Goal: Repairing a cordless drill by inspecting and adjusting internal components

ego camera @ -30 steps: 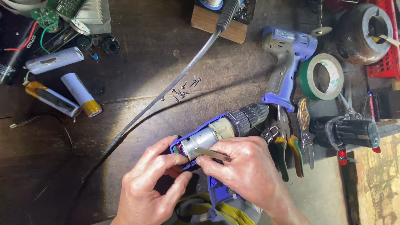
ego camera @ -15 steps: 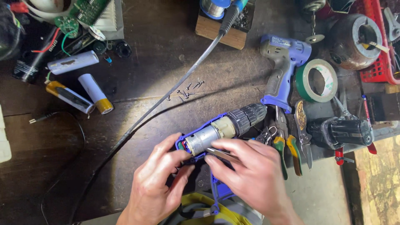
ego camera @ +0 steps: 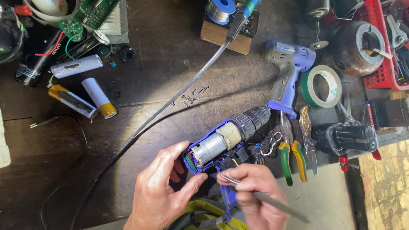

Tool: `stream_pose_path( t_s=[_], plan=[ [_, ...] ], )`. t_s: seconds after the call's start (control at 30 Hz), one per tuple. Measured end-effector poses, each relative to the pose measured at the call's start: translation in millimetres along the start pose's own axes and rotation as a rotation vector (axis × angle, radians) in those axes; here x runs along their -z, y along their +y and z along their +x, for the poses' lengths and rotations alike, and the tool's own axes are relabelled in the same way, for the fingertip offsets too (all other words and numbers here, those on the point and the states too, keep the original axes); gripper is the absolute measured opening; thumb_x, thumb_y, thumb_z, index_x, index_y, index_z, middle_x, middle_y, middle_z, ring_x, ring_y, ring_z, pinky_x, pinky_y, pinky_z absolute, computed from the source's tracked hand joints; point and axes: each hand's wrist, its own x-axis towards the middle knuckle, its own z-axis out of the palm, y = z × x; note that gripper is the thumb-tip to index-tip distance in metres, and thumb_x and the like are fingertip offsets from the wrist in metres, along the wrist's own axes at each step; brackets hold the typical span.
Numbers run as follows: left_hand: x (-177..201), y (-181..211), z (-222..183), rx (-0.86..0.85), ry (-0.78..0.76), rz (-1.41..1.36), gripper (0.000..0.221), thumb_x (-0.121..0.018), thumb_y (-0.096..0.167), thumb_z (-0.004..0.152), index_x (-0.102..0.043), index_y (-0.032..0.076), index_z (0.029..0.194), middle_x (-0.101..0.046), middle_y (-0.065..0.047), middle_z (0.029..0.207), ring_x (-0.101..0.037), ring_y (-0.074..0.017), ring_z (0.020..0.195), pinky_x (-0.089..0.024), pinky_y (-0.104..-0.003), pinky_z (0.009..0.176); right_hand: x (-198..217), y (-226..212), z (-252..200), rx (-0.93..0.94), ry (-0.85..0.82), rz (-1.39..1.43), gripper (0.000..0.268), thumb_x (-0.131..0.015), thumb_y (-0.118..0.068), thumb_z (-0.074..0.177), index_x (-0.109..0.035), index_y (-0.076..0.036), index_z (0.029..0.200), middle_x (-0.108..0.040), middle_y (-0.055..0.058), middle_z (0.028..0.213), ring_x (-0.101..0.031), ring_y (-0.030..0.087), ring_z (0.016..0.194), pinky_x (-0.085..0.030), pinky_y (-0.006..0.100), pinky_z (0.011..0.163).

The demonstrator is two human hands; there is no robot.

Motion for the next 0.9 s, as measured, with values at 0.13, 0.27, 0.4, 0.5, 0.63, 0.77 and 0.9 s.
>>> stream_pose_path(
  t_s=[0.13, 0.27, 0.4, 0.5, 0.63, 0.77, 0.9],
  plan=[
    [-4, -5, -7, 0.034, 0.043, 0.062, 0.063, -0.087, 0.035, 0.079, -0.06, 0.009, 0.129, -0.071, -0.001, 0.101, -0.061, -0.0111, 0.065, -0.056, -0.026, 0.066, -16, -2, 3, 0.05, 0.013, -0.272, 0.023, -0.061, -0.027, 0.098, -0.064, -0.007, 0.087, -0.077, 0.013, 0.094, -0.084, 0.023, 0.085, -0.07, 0.027, 0.081],
    [5, -7, -5, -0.216, -0.001, -0.002, 0.02, -0.074, 0.016, 0.089, -0.065, 0.009, 0.106, -0.067, -0.027, 0.129, -0.075, -0.0278, 0.099, -0.058, -0.03, 0.078, -26, -10, 9, 0.23, 0.05, -0.379, 0.006, -0.069, -0.01, 0.089, -0.067, -0.004, 0.09, -0.078, 0.021, 0.098, -0.085, 0.026, 0.09, -0.071, 0.027, 0.084],
    [3, -10, -8, -0.34, 0.007, 0.107, 0.019, -0.059, 0.001, 0.094, -0.072, 0.009, 0.106, -0.062, -0.03, 0.132, -0.067, -0.0236, 0.076, -0.057, -0.033, 0.076, -19, -5, 8, 0.294, -0.05, -0.477, 0.01, -0.071, -0.011, 0.09, -0.069, -0.009, 0.099, -0.079, 0.015, 0.103, -0.087, 0.026, 0.094, -0.071, 0.028, 0.085],
    [0, -10, -9, -0.385, 0.019, 0.132, 0.018, -0.056, -0.001, 0.095, -0.071, 0.004, 0.103, -0.059, -0.037, 0.129, -0.063, -0.0261, 0.072, -0.057, -0.032, 0.069, -9, 11, 3, 0.365, -0.153, -0.464, 0.016, -0.067, -0.009, 0.096, -0.065, -0.009, 0.111, -0.076, 0.016, 0.112, -0.085, 0.031, 0.1, -0.073, 0.033, 0.09],
    [-2, -11, -10, -0.384, 0.035, 0.108, 0.017, -0.057, 0.002, 0.096, -0.071, 0.003, 0.105, -0.059, -0.038, 0.127, -0.064, -0.0282, 0.071, -0.057, -0.033, 0.072, 5, 12, 2, 0.358, -0.303, -0.477, 0.022, -0.064, -0.003, 0.098, -0.061, -0.007, 0.12, -0.072, 0.018, 0.122, -0.082, 0.036, 0.112, -0.071, 0.037, 0.098],
    [-2, -12, -9, -0.387, 0.027, 0.114, 0.019, -0.056, 0.002, 0.096, -0.07, 0.003, 0.107, -0.059, -0.039, 0.128, -0.069, -0.0327, 0.078, -0.059, -0.034, 0.075, 25, 17, 5, 0.456, -0.482, -0.469, 0.029, -0.06, -0.007, 0.104, -0.054, -0.004, 0.133, -0.065, 0.019, 0.134, -0.074, 0.043, 0.124, -0.068, 0.046, 0.108],
    [-3, -14, -11, -0.38, 0.014, 0.106, 0.02, -0.056, 0.004, 0.096, -0.069, 0.003, 0.111, -0.058, -0.038, 0.129, -0.072, -0.0377, 0.089, -0.059, -0.038, 0.082, 31, 20, 5, 0.484, -0.577, -0.462, 0.034, -0.061, -0.006, 0.105, -0.051, -0.001, 0.137, -0.06, 0.023, 0.14, -0.069, 0.048, 0.131, -0.065, 0.051, 0.114]
  ],
)
